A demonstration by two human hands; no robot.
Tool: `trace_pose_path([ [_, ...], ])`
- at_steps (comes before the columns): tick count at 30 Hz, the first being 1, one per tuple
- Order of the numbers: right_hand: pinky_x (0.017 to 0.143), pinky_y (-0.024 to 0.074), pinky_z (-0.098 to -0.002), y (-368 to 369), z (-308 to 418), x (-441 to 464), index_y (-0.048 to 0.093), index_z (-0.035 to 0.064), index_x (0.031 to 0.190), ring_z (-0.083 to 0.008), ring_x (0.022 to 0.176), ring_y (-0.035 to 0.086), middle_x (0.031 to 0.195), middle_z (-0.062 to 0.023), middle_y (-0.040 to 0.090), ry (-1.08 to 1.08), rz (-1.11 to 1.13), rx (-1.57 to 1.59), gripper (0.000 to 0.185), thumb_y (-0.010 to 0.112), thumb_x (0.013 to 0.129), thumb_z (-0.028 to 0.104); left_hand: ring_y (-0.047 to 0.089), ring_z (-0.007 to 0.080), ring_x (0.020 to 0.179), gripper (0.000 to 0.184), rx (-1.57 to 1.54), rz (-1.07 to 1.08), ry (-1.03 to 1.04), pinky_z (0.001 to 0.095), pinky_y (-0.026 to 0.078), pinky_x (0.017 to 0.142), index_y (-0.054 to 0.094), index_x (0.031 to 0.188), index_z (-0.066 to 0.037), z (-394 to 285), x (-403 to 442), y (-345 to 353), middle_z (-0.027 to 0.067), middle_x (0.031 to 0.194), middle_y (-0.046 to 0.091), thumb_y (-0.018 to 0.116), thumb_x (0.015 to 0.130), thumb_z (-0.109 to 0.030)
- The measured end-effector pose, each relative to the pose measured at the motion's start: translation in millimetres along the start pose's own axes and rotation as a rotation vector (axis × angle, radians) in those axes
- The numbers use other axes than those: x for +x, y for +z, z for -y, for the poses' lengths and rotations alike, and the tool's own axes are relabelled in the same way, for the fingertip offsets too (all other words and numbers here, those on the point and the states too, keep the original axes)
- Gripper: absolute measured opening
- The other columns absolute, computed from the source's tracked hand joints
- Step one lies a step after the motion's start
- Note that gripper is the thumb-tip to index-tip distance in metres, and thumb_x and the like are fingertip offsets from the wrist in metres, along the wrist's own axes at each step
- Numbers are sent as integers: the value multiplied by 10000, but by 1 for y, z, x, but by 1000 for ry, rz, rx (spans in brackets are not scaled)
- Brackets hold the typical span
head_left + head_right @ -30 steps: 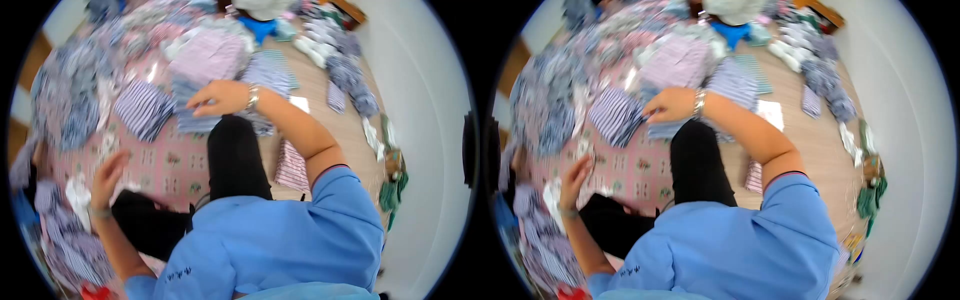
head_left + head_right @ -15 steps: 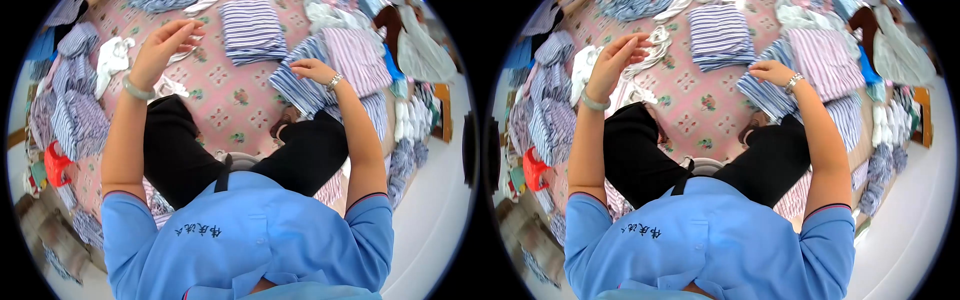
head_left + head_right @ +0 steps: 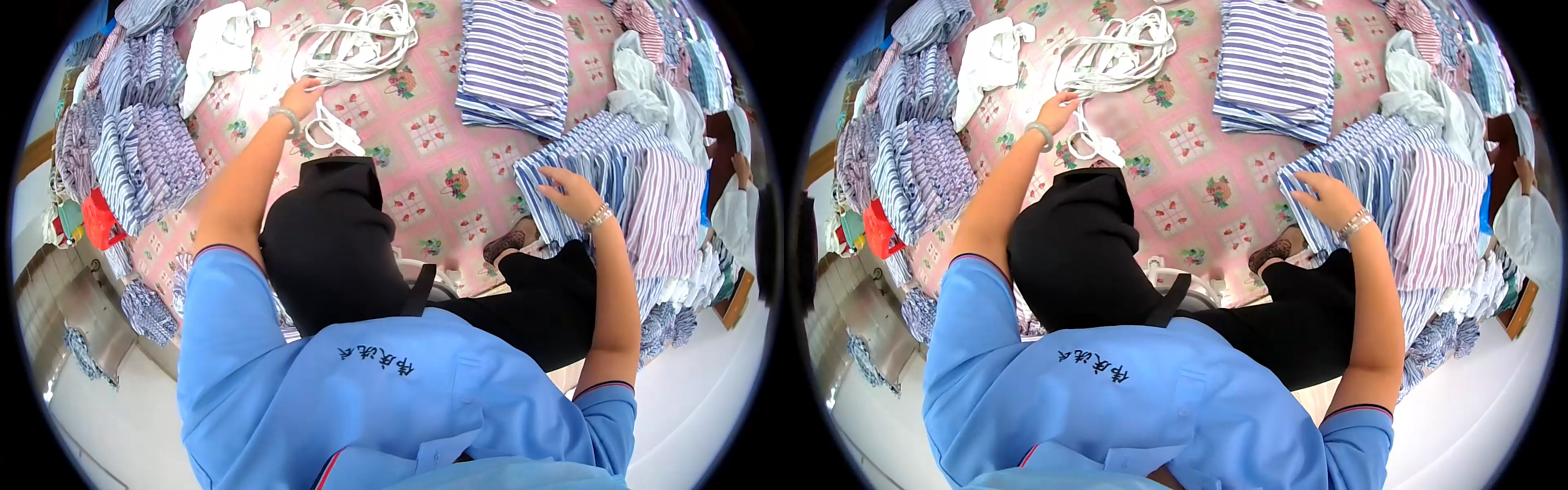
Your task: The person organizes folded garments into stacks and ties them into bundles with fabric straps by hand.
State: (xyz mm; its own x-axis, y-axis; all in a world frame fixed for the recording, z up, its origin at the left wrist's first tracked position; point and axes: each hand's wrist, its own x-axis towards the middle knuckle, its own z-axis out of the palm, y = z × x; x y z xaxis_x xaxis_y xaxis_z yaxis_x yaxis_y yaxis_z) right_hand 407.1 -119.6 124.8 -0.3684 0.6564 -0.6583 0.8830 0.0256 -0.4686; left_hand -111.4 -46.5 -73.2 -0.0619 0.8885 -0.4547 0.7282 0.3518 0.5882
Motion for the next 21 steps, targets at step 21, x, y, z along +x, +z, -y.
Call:
trace_pose_path([
  [21,782,471,-384,-15,-9,35,563,38,1087,-336,923,576,1022,-164,602,-143,-169,-137,345,613,799,222,575,287,924,357,497,118,14,362,444,780,578,1061,-138,-31,75,-4,115,998,623,643,775,-341],
])
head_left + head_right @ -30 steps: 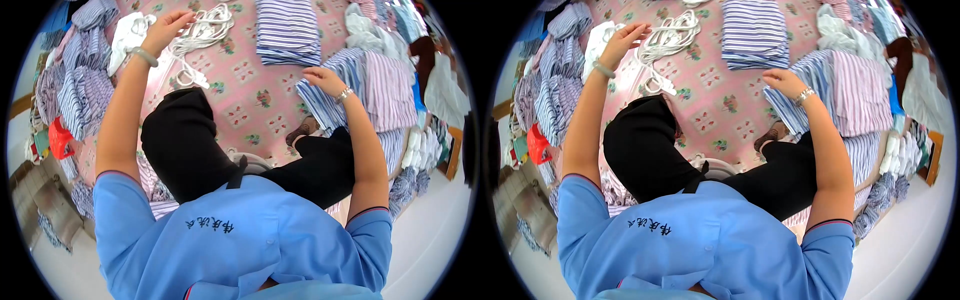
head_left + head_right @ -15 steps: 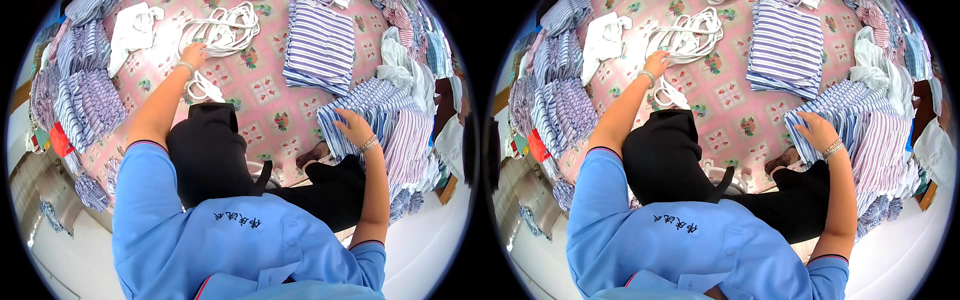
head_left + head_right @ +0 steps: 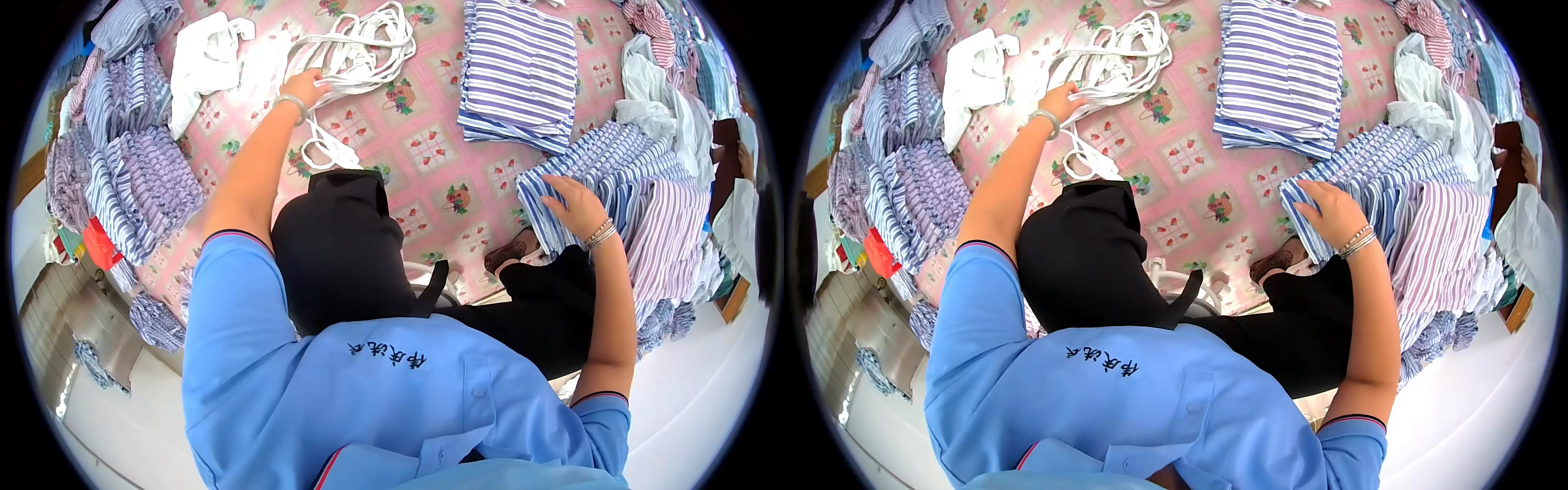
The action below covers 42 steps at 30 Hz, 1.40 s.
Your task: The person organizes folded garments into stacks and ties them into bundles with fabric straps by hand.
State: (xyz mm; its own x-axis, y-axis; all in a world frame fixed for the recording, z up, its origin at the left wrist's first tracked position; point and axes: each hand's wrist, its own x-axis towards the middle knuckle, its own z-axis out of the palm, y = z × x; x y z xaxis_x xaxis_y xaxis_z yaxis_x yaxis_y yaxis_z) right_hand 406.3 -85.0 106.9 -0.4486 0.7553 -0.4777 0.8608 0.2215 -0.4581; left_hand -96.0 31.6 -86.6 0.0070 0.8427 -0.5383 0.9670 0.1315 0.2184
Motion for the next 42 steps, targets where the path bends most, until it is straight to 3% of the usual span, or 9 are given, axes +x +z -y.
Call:
trace_pose_path([
  [8,810,454,-362,-16,28,-29,551,35,1105,-319,948,568,1025,-154,596,-28,-58,-30,332,596,815,190,536,129,693,235,-1169,-12,134,297,451,749,625,934,-71,-21,-43,-93,4,733,578,553,873,-286],
  [11,800,462,-367,-24,43,-40,556,37,1105,-320,942,571,1022,-163,601,-83,-127,10,346,602,817,224,587,169,777,204,-1879,217,603,424,449,881,541,1055,-37,-57,-91,-164,10,777,586,491,904,-166],
  [18,917,405,-307,-42,159,-36,507,31,1211,-213,1107,519,1193,-127,546,-443,-592,436,409,604,834,159,544,171,990,214,-1751,282,939,451,364,986,469,1093,-16,-211,-264,-227,20,968,569,418,921,-132],
  [21,820,457,-301,-36,214,-23,551,-4,1120,-212,951,591,1041,-140,604,-591,-879,564,366,621,828,206,577,253,979,524,-1843,382,939,391,419,922,358,1300,-77,-251,-305,-220,50,1009,587,566,861,-274],
  [23,727,476,-260,-41,225,-27,580,-10,1039,-135,821,608,880,-77,626,-465,-249,1082,321,631,823,222,589,152,816,367,-1797,230,1020,346,454,819,441,1206,-79,-255,-332,-235,20,895,600,513,897,-263],
  [25,611,461,-231,-42,210,-35,609,29,954,-73,666,560,758,-7,604,-431,-226,958,272,595,846,277,512,88,670,323,-1944,101,1042,295,455,702,449,1191,-65,-224,-325,-251,-16,794,546,468,922,-243],
  [29,554,404,-193,-37,139,-56,620,45,945,-38,576,465,689,39,521,-241,-371,682,247,533,887,269,509,160,762,245,-1911,160,1189,402,367,919,458,1103,35,-131,-327,-297,36,778,503,463,879,-62],
  [34,499,376,-182,-37,92,-120,613,58,940,-23,535,421,647,55,470,-149,-455,716,248,527,888,285,525,248,779,164,-2033,-333,872,435,396,891,488,1000,59,-34,-363,-315,117,853,538,446,885,-51],
  [42,393,346,-184,-14,-3,-213,568,80,833,-22,413,341,502,76,346,201,-195,727,257,545,875,332,521,238,734,215,-2113,-305,389,391,441,795,493,761,15,128,-255,-224,120,713,525,375,901,-96],
])
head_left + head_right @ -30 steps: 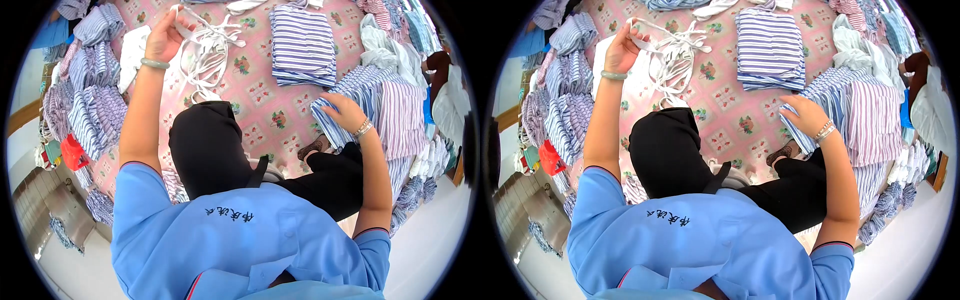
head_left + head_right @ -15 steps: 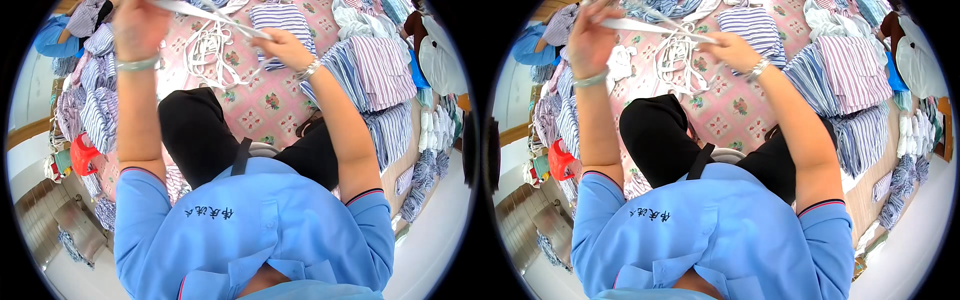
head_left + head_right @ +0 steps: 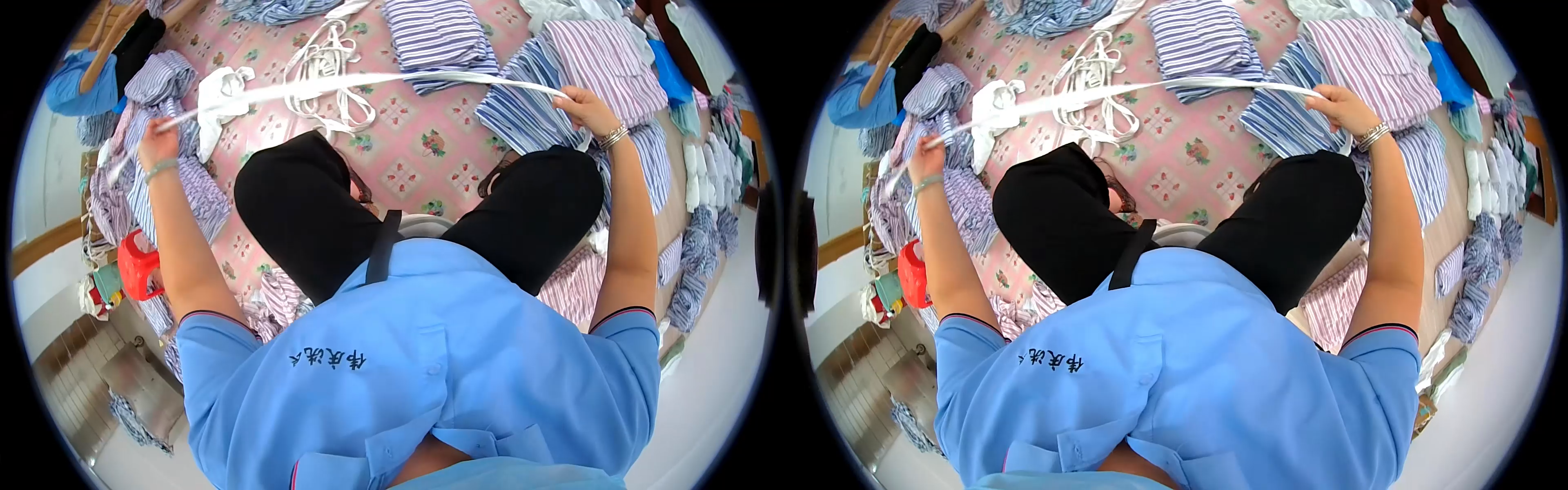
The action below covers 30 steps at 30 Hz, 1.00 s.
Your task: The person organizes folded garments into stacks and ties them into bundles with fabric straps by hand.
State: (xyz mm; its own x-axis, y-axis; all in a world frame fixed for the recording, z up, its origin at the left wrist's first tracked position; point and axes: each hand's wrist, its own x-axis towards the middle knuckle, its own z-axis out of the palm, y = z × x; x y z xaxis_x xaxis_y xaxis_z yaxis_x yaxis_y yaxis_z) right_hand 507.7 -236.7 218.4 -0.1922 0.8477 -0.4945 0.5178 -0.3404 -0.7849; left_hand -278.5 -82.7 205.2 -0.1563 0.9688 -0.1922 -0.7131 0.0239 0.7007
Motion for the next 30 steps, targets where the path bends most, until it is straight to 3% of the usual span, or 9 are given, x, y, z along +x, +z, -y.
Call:
trace_pose_path([
  [6,475,370,-223,3,-140,6,621,75,835,-57,497,445,569,52,475,228,-142,-128,250,619,825,325,573,235,795,172,385,-488,-325,422,453,751,545,832,-72,102,-19,-54,31,818,585,453,882,-208],
  [9,585,425,-252,13,-189,7,637,63,868,-105,623,529,681,-2,586,134,-191,-315,279,630,809,335,572,270,840,244,368,-558,-474,429,452,770,530,894,-64,141,-19,-95,40,880,594,411,920,-275],
  [12,673,446,-262,35,-208,3,639,32,909,-132,737,566,803,-44,636,377,-225,-33,305,617,819,322,549,302,933,340,466,-522,-596,455,447,797,504,1006,-51,164,-22,-110,81,991,577,351,946,-349],
  [14,683,448,-259,47,-223,1,637,29,920,-130,748,568,814,-44,636,278,-262,-88,299,616,822,310,503,325,1024,430,512,-468,-572,480,433,835,458,1117,-29,171,-17,-119,126,1102,527,303,953,-396],
  [19,709,454,-250,61,-253,-7,633,21,947,-124,776,574,841,-44,636,-291,-502,-510,286,615,828,281,377,345,1180,650,437,-539,-782,495,351,937,324,1314,-73,181,23,-173,145,1318,375,515,840,-474],
  [21,720,457,-246,61,-243,-10,631,18,957,-121,788,577,851,-45,636,-362,-535,-529,282,614,831,269,355,334,1199,652,539,-631,-762,485,339,946,310,1330,-81,190,34,-144,130,1347,341,533,835,-442],
  [24,738,460,-268,38,-126,-9,628,6,963,-118,801,581,850,-51,644,30,-383,-64,255,586,852,231,302,296,1243,669,815,-616,-529,447,310,971,279,1358,-86,195,50,-65,80,1406,263,576,822,-355],
  [28,769,461,-327,-22,-34,8,638,51,953,-273,857,593,899,-123,636,-434,-894,-700,194,646,782,142,346,244,1234,478,834,-251,-457,384,334,960,431,1297,-142,232,83,51,43,1384,335,527,867,-327],
  [30,871,411,-406,-66,-46,25,610,111,1068,-310,1006,542,1048,-139,603,-448,-902,-752,333,636,794,298,384,217,1202,445,836,-1,-539,348,332,950,458,1271,-135,262,79,128,23,1334,412,510,881,-345],
])
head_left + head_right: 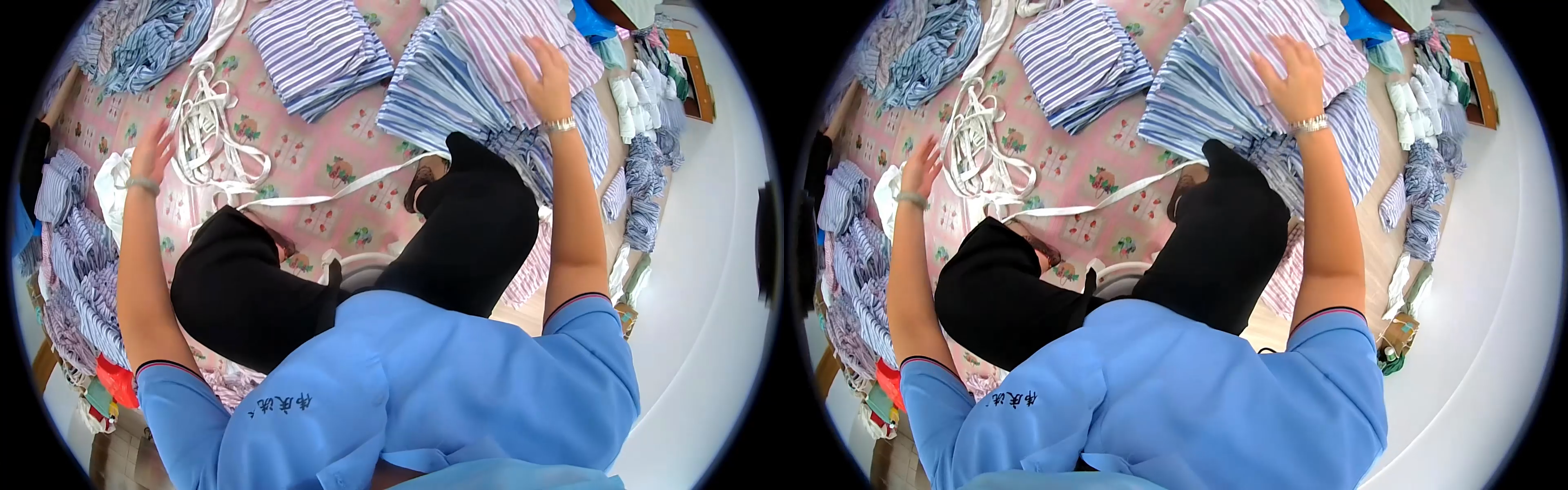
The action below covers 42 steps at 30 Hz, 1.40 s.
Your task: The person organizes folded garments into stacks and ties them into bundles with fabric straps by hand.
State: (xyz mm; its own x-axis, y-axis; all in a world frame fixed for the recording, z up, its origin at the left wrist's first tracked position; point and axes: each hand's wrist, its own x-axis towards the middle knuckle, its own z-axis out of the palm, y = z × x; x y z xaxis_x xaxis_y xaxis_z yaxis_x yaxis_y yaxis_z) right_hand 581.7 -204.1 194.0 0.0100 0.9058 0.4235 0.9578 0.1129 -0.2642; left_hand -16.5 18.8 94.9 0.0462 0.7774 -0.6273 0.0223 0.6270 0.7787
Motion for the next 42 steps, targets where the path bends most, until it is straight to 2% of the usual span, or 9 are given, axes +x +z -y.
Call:
trace_pose_path([
  [8,980,90,-667,-6,-119,21,309,301,1361,-463,1318,28,1469,-161,88,922,-93,-444,690,356,787,682,414,171,1150,465,429,680,124,365,335,928,490,1225,-138,-13,-32,260,10,1227,505,475,885,-455],
  [18,1000,167,-578,39,-209,-44,453,253,1255,-308,1205,407,1353,-118,392,167,415,-879,357,382,909,200,449,261,1165,805,97,713,448,326,366,960,396,1263,49,38,1,470,236,1242,460,576,772,-563],
  [23,1003,183,-564,26,-221,-63,501,235,1224,-310,1244,347,1338,-117,412,78,333,-694,335,422,903,289,485,338,1072,430,685,543,923,445,365,920,650,961,-59,54,-52,478,148,1197,521,613,760,-439],
  [26,998,187,-576,4,-132,-12,516,239,1202,-305,1249,332,1340,-117,406,800,332,-654,350,482,876,360,298,350,1229,222,712,375,990,660,167,917,682,892,-188,52,-84,474,81,1252,479,582,790,-358],
  [28,953,312,-504,-4,-126,-5,514,177,1200,-294,1152,457,1246,-133,499,531,229,-978,451,524,835,442,314,341,1213,197,670,330,1062,643,186,918,681,876,-188,45,-88,476,71,1248,478,588,783,-334],
  [30,840,426,-419,-14,-101,28,474,98,1230,-306,1009,570,1102,-152,591,711,39,-154,590,504,814,515,329,332,1197,172,623,283,1125,627,205,919,681,860,-187,41,-87,479,61,1245,476,594,776,-310],
  [32,720,471,-360,-2,-87,58,426,41,1258,-301,833,625,900,-169,641,798,81,-101,715,534,773,555,372,310,1147,140,577,368,1186,591,236,913,676,844,-174,39,-86,481,40,1186,515,600,767,-264],
  [38,686,469,-342,36,-92,109,390,70,1285,-267,704,608,742,-167,621,529,307,-485,626,599,746,310,551,298,935,233,422,647,1146,333,417,835,628,957,-48,46,-71,484,120,1096,576,598,796,-213],
  [42,570,425,-251,18,-85,104,379,97,1316,-109,604,519,791,-63,593,762,327,136,618,519,714,81,521,332,1031,516,205,578,829,370,411,884,434,1197,-4,45,-53,477,219,1115,533,625,800,-272],
])
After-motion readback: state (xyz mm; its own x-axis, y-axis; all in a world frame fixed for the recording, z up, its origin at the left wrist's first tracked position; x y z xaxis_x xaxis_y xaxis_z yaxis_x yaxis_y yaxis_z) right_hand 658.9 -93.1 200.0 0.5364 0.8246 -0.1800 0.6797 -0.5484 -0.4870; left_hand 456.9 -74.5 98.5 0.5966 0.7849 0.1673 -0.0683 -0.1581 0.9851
